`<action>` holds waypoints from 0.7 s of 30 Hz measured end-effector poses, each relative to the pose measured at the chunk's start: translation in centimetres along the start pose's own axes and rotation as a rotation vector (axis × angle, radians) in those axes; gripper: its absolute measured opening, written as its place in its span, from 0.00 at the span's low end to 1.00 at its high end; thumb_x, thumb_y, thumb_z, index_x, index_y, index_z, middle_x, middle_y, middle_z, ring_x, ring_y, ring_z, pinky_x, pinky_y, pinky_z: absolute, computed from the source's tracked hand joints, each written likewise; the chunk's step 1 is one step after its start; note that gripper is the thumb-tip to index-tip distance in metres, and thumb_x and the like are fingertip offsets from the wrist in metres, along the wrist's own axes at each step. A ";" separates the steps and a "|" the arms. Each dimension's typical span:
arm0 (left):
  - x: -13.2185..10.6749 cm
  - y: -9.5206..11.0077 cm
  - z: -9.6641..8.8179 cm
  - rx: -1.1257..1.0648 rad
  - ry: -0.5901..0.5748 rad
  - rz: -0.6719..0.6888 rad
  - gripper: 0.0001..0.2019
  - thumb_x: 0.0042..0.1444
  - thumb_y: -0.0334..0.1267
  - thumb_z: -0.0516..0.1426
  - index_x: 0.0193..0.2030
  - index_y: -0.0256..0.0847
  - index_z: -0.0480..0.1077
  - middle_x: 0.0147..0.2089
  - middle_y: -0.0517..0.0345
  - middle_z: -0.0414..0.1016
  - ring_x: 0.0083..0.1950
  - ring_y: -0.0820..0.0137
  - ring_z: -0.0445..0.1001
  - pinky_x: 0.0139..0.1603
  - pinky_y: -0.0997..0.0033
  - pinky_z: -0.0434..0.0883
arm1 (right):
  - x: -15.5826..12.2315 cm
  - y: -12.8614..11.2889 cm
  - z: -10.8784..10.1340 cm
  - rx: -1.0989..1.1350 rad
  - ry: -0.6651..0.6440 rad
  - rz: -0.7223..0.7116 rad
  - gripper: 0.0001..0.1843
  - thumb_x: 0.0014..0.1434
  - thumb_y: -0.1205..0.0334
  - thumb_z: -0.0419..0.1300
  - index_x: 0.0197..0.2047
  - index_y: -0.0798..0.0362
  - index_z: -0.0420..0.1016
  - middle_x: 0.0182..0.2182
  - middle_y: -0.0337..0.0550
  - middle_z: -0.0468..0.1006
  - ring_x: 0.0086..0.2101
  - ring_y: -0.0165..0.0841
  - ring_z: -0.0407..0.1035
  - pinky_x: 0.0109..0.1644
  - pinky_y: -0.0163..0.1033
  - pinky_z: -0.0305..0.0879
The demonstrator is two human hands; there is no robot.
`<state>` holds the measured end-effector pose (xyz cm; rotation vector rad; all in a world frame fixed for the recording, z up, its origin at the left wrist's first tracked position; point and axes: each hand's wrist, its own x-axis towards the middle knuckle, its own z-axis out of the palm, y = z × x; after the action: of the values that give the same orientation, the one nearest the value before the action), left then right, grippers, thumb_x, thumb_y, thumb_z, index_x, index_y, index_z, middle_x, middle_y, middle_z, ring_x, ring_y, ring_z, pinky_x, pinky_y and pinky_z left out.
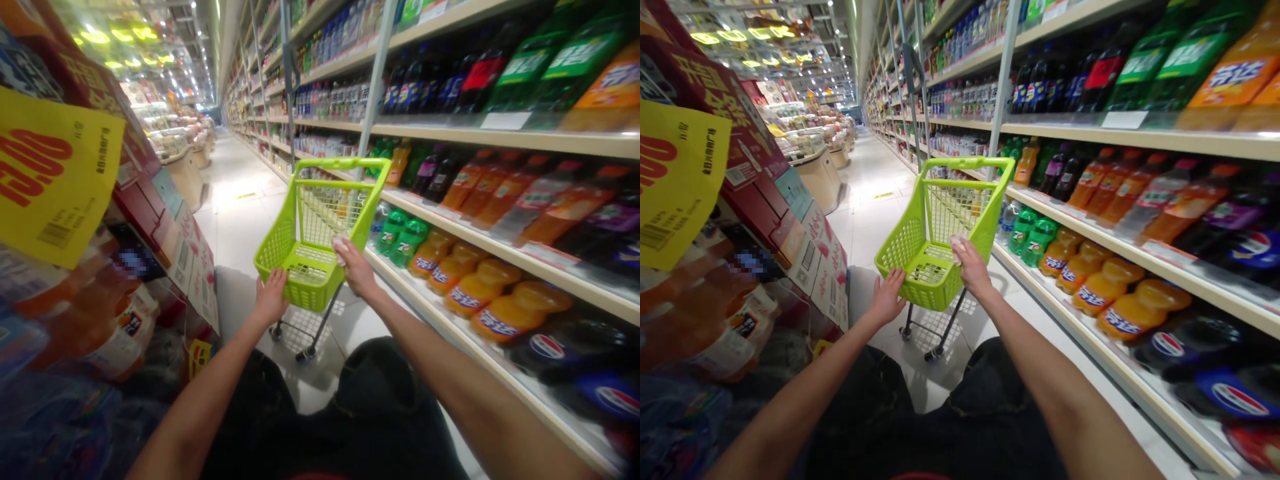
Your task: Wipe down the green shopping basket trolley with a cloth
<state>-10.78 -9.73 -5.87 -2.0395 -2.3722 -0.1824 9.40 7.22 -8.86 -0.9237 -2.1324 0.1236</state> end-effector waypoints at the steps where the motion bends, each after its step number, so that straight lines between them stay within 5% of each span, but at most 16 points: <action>1: 0.0 0.4 0.2 0.006 0.007 -0.001 0.32 0.53 0.35 0.50 0.66 0.39 0.47 0.69 0.54 0.44 0.69 0.62 0.40 0.66 0.47 0.41 | -0.6 -0.5 -0.1 0.013 0.003 0.006 0.26 0.56 0.72 0.46 0.56 0.53 0.66 0.60 0.46 0.60 0.59 0.38 0.55 0.60 0.46 0.57; 9: 0.9 3.3 1.0 0.056 0.043 -0.011 0.33 0.52 0.35 0.50 0.66 0.38 0.46 0.69 0.52 0.44 0.69 0.59 0.40 0.64 0.42 0.45 | -4.4 -5.7 0.4 0.158 0.048 -0.081 0.25 0.56 0.73 0.48 0.56 0.49 0.67 0.58 0.45 0.64 0.58 0.35 0.57 0.59 0.45 0.59; 16: 1.6 2.1 0.6 0.097 0.070 -0.043 0.32 0.53 0.36 0.50 0.65 0.34 0.48 0.69 0.48 0.45 0.69 0.60 0.42 0.64 0.41 0.45 | -5.4 -5.2 0.8 0.119 0.210 0.026 0.23 0.58 0.74 0.47 0.54 0.52 0.69 0.57 0.50 0.65 0.58 0.38 0.55 0.59 0.50 0.57; 21: 1.6 3.2 0.7 0.101 0.057 -0.047 0.33 0.51 0.36 0.51 0.65 0.35 0.48 0.69 0.49 0.45 0.69 0.60 0.42 0.64 0.44 0.47 | -4.9 -7.4 2.7 0.103 0.137 0.058 0.23 0.57 0.74 0.47 0.54 0.52 0.69 0.56 0.51 0.66 0.58 0.39 0.56 0.59 0.51 0.56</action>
<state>-7.78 -7.63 -6.17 -1.9103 -2.3465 -0.1171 5.34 -0.78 -11.04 -0.9074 -1.9561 0.1922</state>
